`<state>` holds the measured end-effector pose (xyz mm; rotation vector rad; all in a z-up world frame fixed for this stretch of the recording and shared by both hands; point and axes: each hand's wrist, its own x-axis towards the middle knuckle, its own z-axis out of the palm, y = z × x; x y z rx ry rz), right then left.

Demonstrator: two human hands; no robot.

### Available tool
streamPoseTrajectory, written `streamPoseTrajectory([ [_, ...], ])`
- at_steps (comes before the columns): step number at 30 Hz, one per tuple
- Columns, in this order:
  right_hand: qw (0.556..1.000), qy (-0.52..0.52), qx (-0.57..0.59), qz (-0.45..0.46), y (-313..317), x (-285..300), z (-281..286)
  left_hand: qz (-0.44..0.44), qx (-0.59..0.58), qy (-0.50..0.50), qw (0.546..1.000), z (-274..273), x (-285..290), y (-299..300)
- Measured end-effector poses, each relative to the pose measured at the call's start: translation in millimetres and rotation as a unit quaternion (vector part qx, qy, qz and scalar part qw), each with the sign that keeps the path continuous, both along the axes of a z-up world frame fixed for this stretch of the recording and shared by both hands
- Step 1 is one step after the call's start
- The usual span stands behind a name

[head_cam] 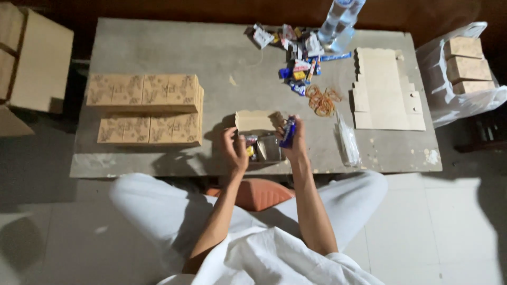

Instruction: A person folds a cardboard box and fills it with small packets while sitting at a low table.

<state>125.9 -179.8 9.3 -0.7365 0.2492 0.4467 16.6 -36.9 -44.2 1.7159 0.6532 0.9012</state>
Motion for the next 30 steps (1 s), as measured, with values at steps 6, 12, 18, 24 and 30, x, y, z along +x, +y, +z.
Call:
streamPoseTrajectory([
  [6, 0.997, -0.027, -0.079, -0.001, 1.2, -34.5, -13.1, -0.218, -0.107, 0.086, 0.966, 28.9, -9.0, -56.3],
  [12, 0.964, -0.104, -0.233, -0.068, -4.8, -32.5, -37.4, -0.25, -0.113, 0.157, 0.949, -42.6, 2.3, -67.5],
  [18, 0.929, -0.148, -0.329, -0.084, -14.1, -36.3, -28.0, -0.248, -0.129, 0.147, 0.949, -47.4, -0.3, -61.3],
  [24, 0.911, -0.174, -0.369, -0.066, -18.0, -32.3, -43.8, -0.254, -0.123, 0.178, 0.943, -47.2, -5.2, -60.4],
  [30, 0.885, -0.205, -0.415, -0.055, -24.2, -30.9, -42.0, -0.242, -0.123, 0.222, 0.936, -12.7, -12.4, -66.2],
])
